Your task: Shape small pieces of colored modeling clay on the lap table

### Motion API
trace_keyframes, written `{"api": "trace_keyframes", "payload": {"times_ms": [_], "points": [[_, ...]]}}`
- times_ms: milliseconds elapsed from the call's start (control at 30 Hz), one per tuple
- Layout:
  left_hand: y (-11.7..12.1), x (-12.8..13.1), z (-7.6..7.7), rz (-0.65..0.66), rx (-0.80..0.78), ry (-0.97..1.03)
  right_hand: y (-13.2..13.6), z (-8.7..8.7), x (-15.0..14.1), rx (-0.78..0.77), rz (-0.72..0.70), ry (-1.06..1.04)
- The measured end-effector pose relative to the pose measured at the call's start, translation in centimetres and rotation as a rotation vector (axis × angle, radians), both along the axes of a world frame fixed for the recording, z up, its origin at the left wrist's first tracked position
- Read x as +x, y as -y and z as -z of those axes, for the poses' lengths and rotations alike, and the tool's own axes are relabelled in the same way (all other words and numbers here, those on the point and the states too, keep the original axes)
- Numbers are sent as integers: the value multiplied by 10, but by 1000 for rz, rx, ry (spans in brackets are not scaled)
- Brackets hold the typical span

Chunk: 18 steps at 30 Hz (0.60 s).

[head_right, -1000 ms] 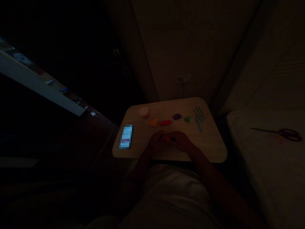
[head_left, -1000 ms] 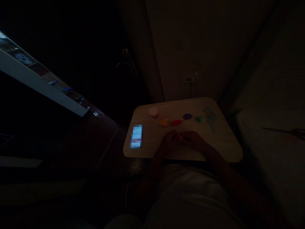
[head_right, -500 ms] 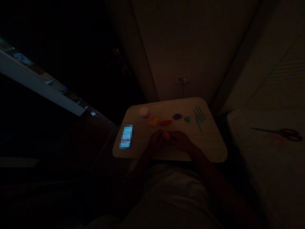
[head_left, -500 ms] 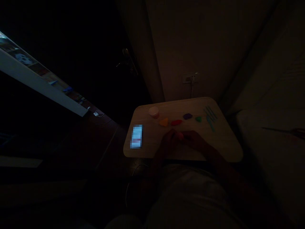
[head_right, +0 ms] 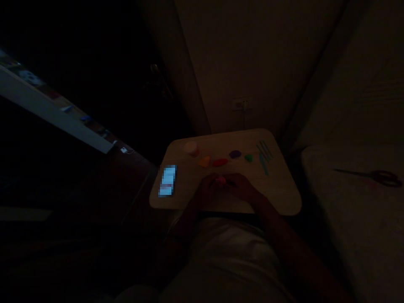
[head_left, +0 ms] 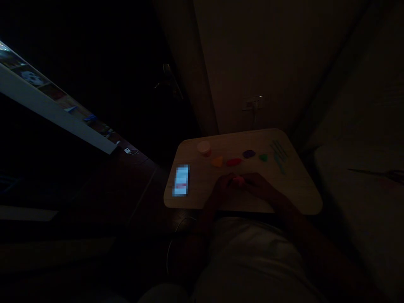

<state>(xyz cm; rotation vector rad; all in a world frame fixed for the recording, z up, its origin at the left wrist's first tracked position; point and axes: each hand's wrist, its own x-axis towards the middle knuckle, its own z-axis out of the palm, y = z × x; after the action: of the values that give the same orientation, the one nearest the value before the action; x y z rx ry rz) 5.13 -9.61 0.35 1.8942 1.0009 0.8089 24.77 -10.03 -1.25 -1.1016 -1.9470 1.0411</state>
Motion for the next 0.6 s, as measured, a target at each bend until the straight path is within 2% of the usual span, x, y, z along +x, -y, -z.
{"api": "trace_keyframes", "payload": {"times_ms": [333, 467, 600], "points": [[-2, -3, 3, 7, -10, -24, -2, 3, 0, 47, 1, 9], [-2, -4, 3, 49, -53, 28, -1, 3, 1, -8, -22, -4], [-1, -1, 4, 23, -48, 45, 2, -2, 0, -68, -9, -30]]}}
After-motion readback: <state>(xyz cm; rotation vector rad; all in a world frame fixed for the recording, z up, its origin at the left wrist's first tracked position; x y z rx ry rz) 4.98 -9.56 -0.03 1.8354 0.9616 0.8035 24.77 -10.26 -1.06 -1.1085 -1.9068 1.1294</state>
